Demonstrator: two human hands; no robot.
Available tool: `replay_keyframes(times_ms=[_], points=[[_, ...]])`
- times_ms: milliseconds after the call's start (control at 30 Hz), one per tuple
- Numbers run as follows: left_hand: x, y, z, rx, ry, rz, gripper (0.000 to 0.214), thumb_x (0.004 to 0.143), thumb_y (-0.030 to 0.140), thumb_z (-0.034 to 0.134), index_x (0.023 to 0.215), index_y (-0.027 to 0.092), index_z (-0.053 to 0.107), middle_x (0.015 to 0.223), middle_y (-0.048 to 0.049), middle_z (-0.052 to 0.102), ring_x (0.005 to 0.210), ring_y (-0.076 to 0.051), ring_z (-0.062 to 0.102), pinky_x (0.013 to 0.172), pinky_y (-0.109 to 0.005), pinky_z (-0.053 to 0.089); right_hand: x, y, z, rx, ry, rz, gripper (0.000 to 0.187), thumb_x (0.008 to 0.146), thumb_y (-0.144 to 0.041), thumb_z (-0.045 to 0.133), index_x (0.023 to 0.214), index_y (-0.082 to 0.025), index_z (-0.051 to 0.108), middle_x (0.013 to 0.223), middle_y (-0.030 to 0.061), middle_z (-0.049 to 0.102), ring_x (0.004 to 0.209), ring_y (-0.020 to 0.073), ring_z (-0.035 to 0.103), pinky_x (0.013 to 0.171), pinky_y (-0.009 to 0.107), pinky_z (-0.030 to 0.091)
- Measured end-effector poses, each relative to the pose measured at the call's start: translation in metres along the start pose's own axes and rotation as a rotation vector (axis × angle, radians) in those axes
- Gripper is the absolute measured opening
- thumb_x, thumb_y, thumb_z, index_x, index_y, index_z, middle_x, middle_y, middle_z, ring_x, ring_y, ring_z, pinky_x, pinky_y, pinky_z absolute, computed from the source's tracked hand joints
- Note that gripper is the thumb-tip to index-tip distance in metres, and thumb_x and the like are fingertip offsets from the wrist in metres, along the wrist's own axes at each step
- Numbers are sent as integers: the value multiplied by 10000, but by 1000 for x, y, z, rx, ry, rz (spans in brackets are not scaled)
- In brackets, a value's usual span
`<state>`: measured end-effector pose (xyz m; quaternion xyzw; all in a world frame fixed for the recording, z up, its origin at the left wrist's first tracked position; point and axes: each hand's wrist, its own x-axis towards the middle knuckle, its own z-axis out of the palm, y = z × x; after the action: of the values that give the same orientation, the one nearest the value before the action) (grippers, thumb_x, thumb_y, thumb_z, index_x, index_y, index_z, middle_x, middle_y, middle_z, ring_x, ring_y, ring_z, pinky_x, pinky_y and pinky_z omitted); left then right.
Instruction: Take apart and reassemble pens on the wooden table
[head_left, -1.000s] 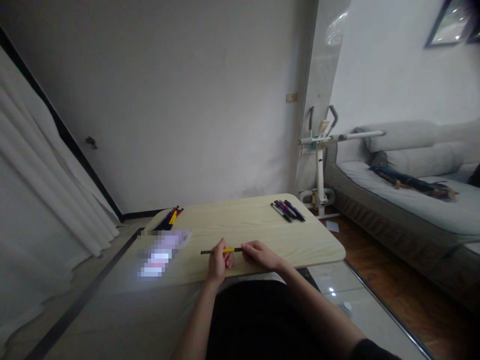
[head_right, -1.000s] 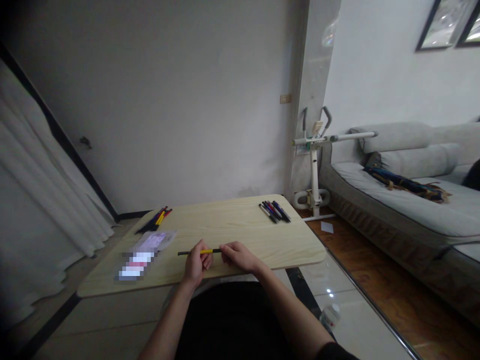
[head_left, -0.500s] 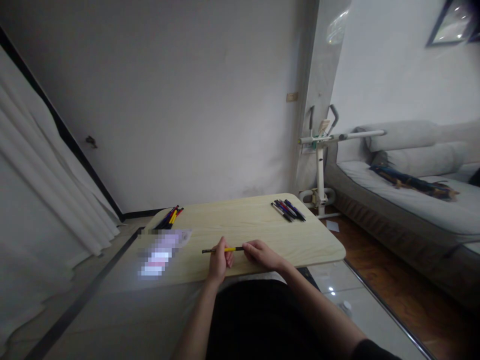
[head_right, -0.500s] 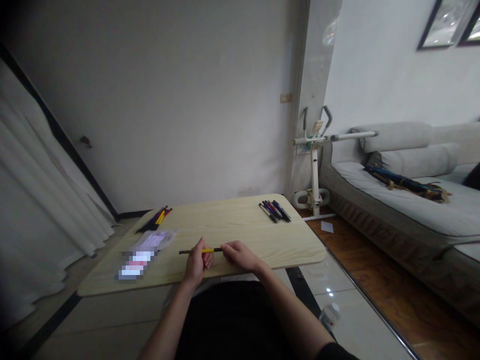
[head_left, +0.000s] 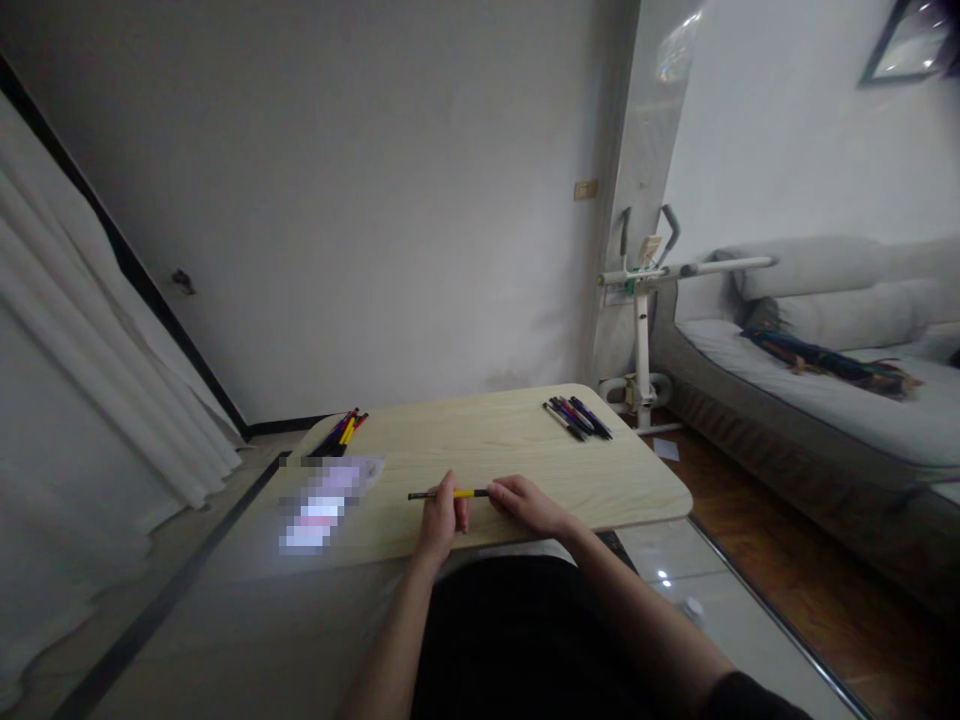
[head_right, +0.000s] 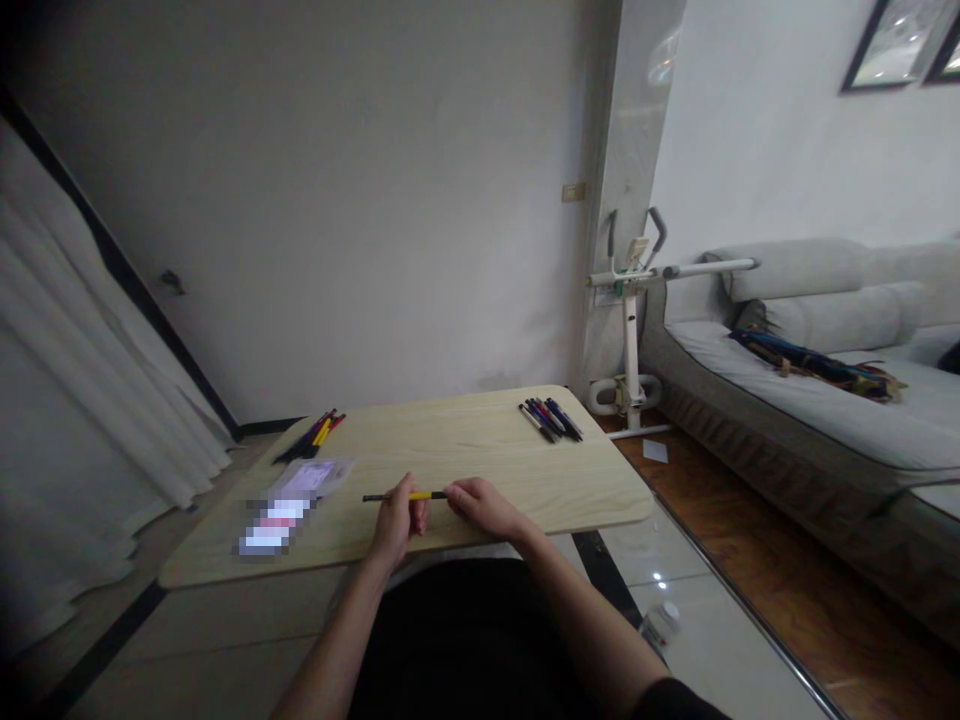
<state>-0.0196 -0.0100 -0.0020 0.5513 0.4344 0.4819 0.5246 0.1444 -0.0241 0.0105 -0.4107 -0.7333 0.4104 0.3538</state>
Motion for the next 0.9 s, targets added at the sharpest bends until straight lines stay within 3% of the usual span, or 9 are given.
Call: replay_keyframes(times_ms=[600, 900], points=[[3, 6, 3, -51, 24, -99, 470, 765, 432, 370, 367, 197, 288, 280, 42, 307, 254, -75, 316, 322, -214, 233, -1, 4, 3, -172, 105, -73, 394, 858, -424, 326, 601, -152, 448, 545, -35, 413, 523, 80, 370, 503, 195, 287], [7, 11, 2, -151, 32, -176, 435, 725, 422, 409, 376, 203, 267, 277, 51, 282, 243, -67, 289, 305, -209, 199, -1, -2, 8, -403, 188, -181, 327, 873, -327, 354, 680, -146, 546, 641, 21, 534, 600, 109, 450, 581, 215, 336]])
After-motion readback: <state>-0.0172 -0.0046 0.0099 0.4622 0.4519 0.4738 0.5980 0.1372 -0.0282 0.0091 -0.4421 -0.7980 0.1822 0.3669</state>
